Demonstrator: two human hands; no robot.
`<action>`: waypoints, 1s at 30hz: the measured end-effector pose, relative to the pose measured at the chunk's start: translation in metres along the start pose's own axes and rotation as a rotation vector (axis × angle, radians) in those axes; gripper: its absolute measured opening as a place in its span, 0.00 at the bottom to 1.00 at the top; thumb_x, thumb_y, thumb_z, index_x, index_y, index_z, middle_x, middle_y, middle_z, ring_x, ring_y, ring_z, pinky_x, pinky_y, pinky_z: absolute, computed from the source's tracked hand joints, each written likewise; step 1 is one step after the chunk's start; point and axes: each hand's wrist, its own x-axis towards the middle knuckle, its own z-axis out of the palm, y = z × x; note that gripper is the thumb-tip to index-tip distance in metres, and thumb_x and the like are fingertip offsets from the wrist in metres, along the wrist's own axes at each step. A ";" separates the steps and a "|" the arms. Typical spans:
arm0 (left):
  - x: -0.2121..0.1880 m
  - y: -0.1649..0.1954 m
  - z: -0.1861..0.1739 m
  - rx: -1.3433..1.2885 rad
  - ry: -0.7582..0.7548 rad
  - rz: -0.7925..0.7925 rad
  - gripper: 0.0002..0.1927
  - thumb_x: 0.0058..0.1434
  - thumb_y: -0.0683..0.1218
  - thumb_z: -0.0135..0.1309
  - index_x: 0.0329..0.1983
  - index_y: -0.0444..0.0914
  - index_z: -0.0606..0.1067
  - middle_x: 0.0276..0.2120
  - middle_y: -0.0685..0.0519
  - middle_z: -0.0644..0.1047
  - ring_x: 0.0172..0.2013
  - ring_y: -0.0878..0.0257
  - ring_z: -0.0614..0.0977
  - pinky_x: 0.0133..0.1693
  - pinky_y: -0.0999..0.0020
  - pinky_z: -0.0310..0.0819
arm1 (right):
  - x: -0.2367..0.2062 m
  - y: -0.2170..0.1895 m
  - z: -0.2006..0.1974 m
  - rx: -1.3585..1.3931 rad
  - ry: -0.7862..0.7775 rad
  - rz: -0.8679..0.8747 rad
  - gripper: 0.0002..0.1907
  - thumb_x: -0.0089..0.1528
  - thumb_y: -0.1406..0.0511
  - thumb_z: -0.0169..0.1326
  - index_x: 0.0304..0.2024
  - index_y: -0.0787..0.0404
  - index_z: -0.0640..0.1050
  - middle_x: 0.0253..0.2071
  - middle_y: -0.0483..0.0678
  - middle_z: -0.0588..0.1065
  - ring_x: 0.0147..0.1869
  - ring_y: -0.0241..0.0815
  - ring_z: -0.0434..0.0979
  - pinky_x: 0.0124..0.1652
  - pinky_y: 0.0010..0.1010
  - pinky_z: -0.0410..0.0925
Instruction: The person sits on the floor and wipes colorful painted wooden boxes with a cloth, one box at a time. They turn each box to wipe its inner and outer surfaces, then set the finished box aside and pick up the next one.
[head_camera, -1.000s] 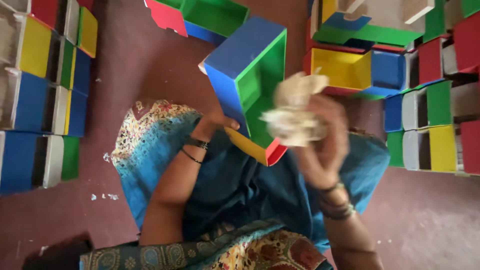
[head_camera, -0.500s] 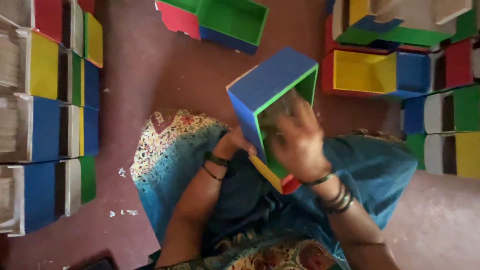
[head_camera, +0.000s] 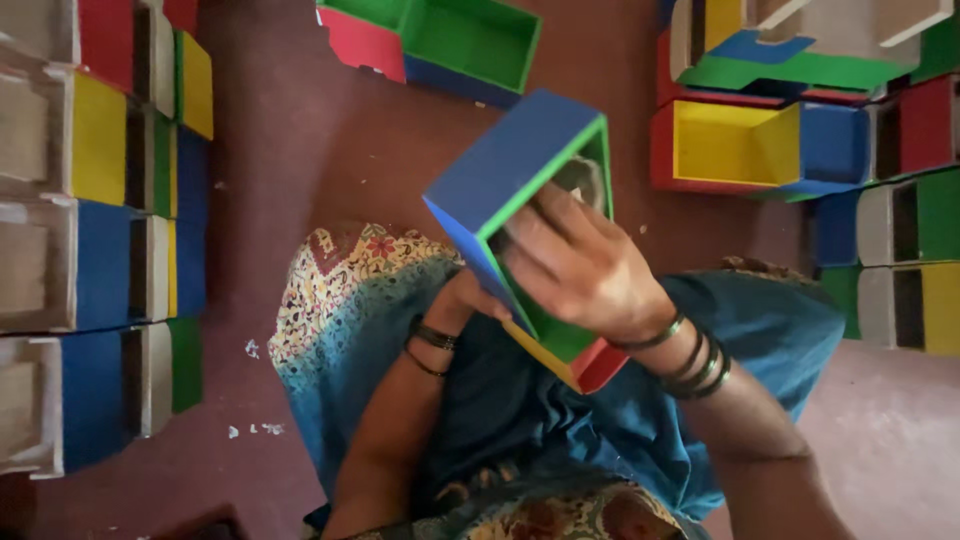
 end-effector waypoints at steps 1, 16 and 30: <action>0.002 0.005 0.003 0.014 -0.024 0.070 0.36 0.49 0.42 0.74 0.61 0.30 0.75 0.52 0.42 0.78 0.51 0.51 0.80 0.53 0.55 0.74 | 0.000 0.005 0.001 -0.005 0.008 0.043 0.16 0.53 0.71 0.59 0.44 0.67 0.77 0.57 0.58 0.72 0.59 0.62 0.77 0.54 0.44 0.74; 0.003 0.016 0.017 0.362 0.121 0.157 0.39 0.38 0.40 0.79 0.56 0.33 0.76 0.50 0.50 0.80 0.52 0.59 0.80 0.53 0.61 0.77 | -0.052 -0.007 0.022 0.300 -0.161 0.520 0.20 0.50 0.74 0.60 0.45 0.61 0.78 0.51 0.54 0.75 0.48 0.57 0.79 0.44 0.41 0.73; 0.019 0.012 0.004 0.053 0.213 0.163 0.40 0.39 0.43 0.77 0.58 0.35 0.75 0.49 0.53 0.81 0.50 0.61 0.81 0.54 0.64 0.77 | -0.056 -0.026 0.000 0.863 0.241 0.649 0.19 0.59 0.75 0.59 0.52 0.62 0.73 0.53 0.54 0.70 0.56 0.43 0.74 0.55 0.31 0.70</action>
